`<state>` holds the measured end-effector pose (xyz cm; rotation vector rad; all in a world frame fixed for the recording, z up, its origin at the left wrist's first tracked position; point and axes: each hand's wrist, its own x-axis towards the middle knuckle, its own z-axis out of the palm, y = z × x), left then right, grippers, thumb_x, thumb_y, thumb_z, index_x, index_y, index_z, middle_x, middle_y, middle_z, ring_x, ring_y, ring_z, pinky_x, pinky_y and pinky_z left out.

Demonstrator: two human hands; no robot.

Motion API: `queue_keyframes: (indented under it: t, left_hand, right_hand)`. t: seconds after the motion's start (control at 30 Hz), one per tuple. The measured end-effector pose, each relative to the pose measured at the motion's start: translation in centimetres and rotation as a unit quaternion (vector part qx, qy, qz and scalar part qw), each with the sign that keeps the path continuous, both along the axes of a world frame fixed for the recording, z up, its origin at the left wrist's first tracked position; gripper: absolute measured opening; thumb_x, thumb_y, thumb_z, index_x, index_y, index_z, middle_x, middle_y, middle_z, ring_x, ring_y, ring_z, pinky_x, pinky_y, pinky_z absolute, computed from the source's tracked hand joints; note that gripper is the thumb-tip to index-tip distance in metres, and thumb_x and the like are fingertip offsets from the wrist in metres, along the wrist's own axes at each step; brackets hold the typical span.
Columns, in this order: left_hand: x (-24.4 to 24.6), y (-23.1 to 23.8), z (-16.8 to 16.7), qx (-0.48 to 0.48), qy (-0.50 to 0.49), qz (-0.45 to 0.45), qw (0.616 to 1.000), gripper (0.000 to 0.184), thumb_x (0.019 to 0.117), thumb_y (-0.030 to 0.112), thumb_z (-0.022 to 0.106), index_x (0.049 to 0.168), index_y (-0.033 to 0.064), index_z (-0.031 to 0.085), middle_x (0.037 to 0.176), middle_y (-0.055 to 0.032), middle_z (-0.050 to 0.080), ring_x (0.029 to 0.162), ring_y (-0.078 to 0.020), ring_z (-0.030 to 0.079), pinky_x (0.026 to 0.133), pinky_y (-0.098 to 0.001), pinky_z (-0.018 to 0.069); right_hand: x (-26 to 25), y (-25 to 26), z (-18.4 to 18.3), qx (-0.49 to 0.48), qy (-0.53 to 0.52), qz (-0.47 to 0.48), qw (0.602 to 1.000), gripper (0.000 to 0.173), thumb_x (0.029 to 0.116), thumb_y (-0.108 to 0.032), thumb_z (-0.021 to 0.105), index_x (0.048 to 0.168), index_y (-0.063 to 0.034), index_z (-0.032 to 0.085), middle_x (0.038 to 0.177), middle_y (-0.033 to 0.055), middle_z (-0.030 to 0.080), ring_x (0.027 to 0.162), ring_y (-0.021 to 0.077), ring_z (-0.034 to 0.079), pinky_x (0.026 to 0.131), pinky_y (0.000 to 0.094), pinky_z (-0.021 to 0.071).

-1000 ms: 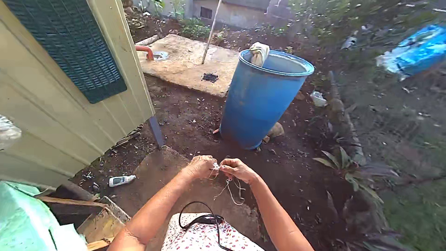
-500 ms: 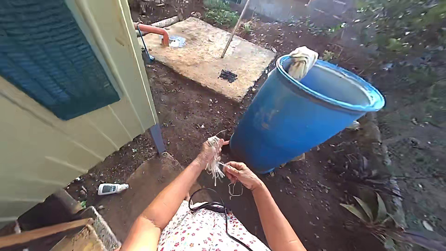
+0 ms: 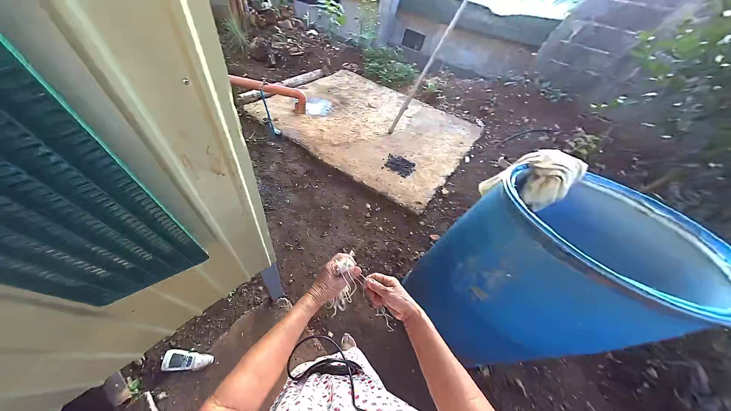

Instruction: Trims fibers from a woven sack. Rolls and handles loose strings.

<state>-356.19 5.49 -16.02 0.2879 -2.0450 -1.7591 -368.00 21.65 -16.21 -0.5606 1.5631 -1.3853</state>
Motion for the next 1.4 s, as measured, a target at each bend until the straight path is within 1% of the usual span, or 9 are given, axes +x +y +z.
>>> queue_keyframes:
  t: [0.2,0.4,0.53,0.63,0.73,0.83,1.03,1.27,1.4]
  left_hand:
    - [-2.8,-5.1,0.7,0.201,0.052,0.187,0.960,0.016,0.1021,0.003,0.048,0.103,-0.0062,0.061,0.087,-0.0014,0.070,0.085,-0.0054,0.067,0.088,-0.0262,0.0549]
    - [-9.1,-7.7,1.0,0.360,0.053,0.281,0.888,0.025,0.1097,0.014,0.043,0.086,0.0128,0.051,0.054,0.0077,0.044,0.041,-0.0039,0.041,0.042,-0.0197,0.0413]
    - [-14.0,-7.8,1.1,0.379,0.016,0.190,0.905,0.056,0.1112,0.043,0.008,0.081,0.0172,0.047,0.052,0.0100,0.041,0.040,-0.0022,0.038,0.041,-0.0176,0.0378]
    - [-17.9,-8.2,1.3,0.314,-0.006,0.291,0.904,0.050,0.1139,0.028,0.022,0.073,0.0142,0.048,0.052,0.0086,0.042,0.042,-0.0022,0.040,0.044,-0.0183,0.0378]
    - [-19.3,-8.7,0.9,0.083,-0.069,0.374,0.921,0.036,0.1077,0.016,0.041,0.081,0.0003,0.059,0.063,0.0016,0.050,0.056,-0.0037,0.049,0.059,-0.0214,0.0454]
    - [-19.2,-8.9,1.2,-0.074,-0.138,0.322,0.934,0.034,0.1030,0.011,0.049,0.116,-0.0187,0.062,0.095,-0.0291,0.069,0.092,-0.0337,0.069,0.090,-0.0477,0.0523]
    - [-18.5,-8.2,-1.2,-0.169,-0.223,0.267,0.922,0.039,0.1023,0.020,0.049,0.122,-0.0062,0.069,0.144,-0.0298,0.053,0.140,-0.0488,0.044,0.111,-0.0679,0.0315]
    - [-14.7,-9.6,0.5,0.075,-0.286,0.221,0.929,0.071,0.1102,0.046,0.022,0.159,-0.0054,0.025,0.167,-0.0311,0.013,0.156,-0.0456,0.007,0.123,-0.0664,0.0023]
    - [-11.9,-11.1,-1.5,0.106,-0.287,0.161,0.938,0.082,0.1028,0.040,0.052,0.159,-0.0098,0.017,0.165,-0.0344,0.011,0.156,-0.0436,0.013,0.127,-0.0512,0.0138]
  right_hand:
    - [-1.4,-7.9,-2.3,-0.003,-0.121,0.021,0.992,0.023,0.1083,-0.010,0.042,0.098,-0.0050,0.062,0.070,-0.0039,0.064,0.056,0.0042,0.059,0.056,0.0210,0.0528]
    - [-4.8,-12.9,-3.8,0.044,-0.296,-0.024,0.954,0.047,0.1123,-0.042,0.019,0.139,-0.0110,0.043,0.103,0.0122,0.065,0.083,0.0263,0.068,0.067,0.0433,0.0577]
    - [-9.3,-14.4,-4.1,-0.049,-0.456,-0.014,0.889,0.071,0.1056,-0.057,0.004,0.099,-0.0161,0.062,0.092,0.0085,0.074,0.084,0.0265,0.074,0.066,0.0442,0.0619]
    - [-13.3,-15.3,-3.0,-0.003,-0.429,0.044,0.902,0.068,0.1060,-0.056,0.003,0.116,-0.0165,0.057,0.097,0.0108,0.072,0.086,0.0281,0.072,0.066,0.0450,0.0604]
    - [-15.7,-15.8,-2.0,0.056,-0.396,0.070,0.914,0.063,0.1079,-0.053,0.006,0.140,-0.0168,0.046,0.107,0.0148,0.069,0.088,0.0317,0.071,0.068,0.0461,0.0592]
    - [-16.4,-16.6,-1.6,0.029,-0.436,-0.001,0.900,0.058,0.1100,-0.048,0.010,0.133,-0.0118,0.049,0.105,0.0119,0.070,0.088,0.0267,0.072,0.070,0.0427,0.0604]
    - [-13.6,-18.6,-0.2,-0.067,-0.435,-0.069,0.895,0.055,0.1110,-0.047,0.014,0.122,-0.0119,0.054,0.101,0.0045,0.067,0.094,0.0141,0.067,0.083,0.0324,0.0556]
    - [-7.4,-20.4,-1.3,-0.079,-0.295,-0.073,0.949,0.051,0.1137,-0.031,0.019,0.155,-0.0030,0.028,0.140,0.0168,0.055,0.122,0.0199,0.058,0.101,0.0361,0.0494]
    - [-5.5,-22.3,-2.7,-0.013,-0.276,-0.180,0.944,0.026,0.1106,-0.014,0.035,0.127,-0.0002,0.049,0.094,0.0078,0.062,0.080,0.0115,0.061,0.071,0.0290,0.0527]
